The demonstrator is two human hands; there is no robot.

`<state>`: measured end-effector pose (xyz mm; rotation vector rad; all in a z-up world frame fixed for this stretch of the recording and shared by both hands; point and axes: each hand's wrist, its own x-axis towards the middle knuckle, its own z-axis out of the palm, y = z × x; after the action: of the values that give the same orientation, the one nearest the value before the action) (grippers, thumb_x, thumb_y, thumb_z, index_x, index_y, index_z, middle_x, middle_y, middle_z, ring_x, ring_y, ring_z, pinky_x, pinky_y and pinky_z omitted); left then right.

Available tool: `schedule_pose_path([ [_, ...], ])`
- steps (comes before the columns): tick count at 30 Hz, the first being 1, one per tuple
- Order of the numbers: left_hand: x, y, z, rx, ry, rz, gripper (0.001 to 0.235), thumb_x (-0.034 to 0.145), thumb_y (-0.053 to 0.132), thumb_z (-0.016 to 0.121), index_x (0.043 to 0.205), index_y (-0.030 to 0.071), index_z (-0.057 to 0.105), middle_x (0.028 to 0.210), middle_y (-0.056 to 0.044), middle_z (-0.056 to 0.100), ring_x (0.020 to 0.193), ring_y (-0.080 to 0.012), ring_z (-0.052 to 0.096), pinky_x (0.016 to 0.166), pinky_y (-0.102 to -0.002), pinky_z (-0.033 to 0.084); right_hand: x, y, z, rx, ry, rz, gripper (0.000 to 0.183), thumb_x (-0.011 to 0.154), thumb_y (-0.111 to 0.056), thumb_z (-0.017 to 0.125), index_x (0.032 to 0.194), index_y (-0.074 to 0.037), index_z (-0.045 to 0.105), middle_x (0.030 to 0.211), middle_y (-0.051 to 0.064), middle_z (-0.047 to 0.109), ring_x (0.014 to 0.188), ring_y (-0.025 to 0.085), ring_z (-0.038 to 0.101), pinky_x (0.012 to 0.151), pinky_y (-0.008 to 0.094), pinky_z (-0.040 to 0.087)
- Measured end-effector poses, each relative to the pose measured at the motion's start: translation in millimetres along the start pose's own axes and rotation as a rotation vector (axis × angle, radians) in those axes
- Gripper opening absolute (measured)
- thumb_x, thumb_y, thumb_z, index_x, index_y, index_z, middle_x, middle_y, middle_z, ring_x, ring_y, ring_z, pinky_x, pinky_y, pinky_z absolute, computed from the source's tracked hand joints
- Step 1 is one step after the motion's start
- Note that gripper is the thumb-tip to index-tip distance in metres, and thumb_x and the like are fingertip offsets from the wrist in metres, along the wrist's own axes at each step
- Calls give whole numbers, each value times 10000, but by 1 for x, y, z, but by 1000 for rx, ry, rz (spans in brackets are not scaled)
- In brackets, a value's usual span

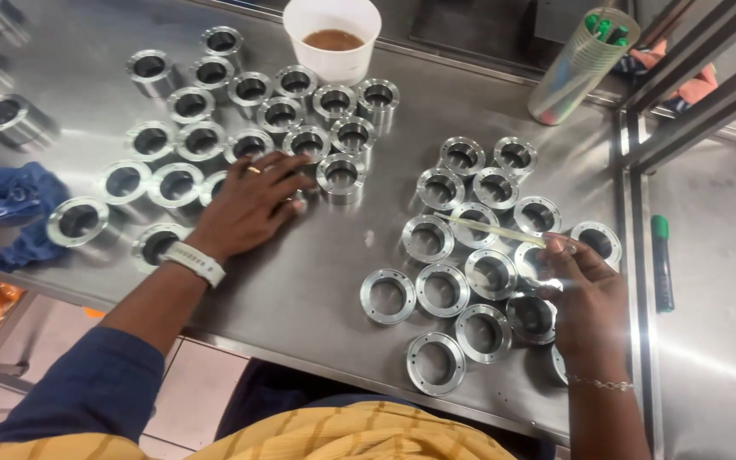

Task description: Inspecting metal rings on a workbench, marking them with a green pen, and applying a liquid coating with a wooden stick.

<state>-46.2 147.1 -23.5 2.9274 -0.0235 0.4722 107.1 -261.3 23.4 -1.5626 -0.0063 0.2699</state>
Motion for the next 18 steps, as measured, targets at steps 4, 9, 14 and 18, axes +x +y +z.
schedule_pose_path([
  [4,4,-18,-7,-22,7,-49,344,969,323,607,1299,227,609,1563,-5,449,1440,-252,387,1167,-585,238,-2,-1,4,-98,68,-70,224,949,-218,743,1086,-41,732,896,35,723,727,85,617,595,218,471],
  [9,3,-49,-2,-30,8,-128,297,970,275,613,1265,248,624,1606,41,457,1485,-253,384,1210,-579,214,7,7,5,-103,37,-125,205,946,-203,752,1063,-35,729,867,34,725,682,64,595,561,205,451],
  [14,4,-47,-8,-202,16,-174,370,935,361,653,1286,253,613,1581,24,451,1500,-249,354,1225,-588,140,12,14,4,-111,13,-154,202,955,-191,753,1069,-25,740,854,33,725,643,49,561,546,193,419],
  [18,1,-37,-7,-259,85,-212,399,968,375,649,1337,232,598,1592,-16,441,1521,-269,320,1224,-601,77,14,15,5,-102,11,-167,207,942,-182,759,1071,-21,744,848,27,728,634,42,558,537,186,415],
])
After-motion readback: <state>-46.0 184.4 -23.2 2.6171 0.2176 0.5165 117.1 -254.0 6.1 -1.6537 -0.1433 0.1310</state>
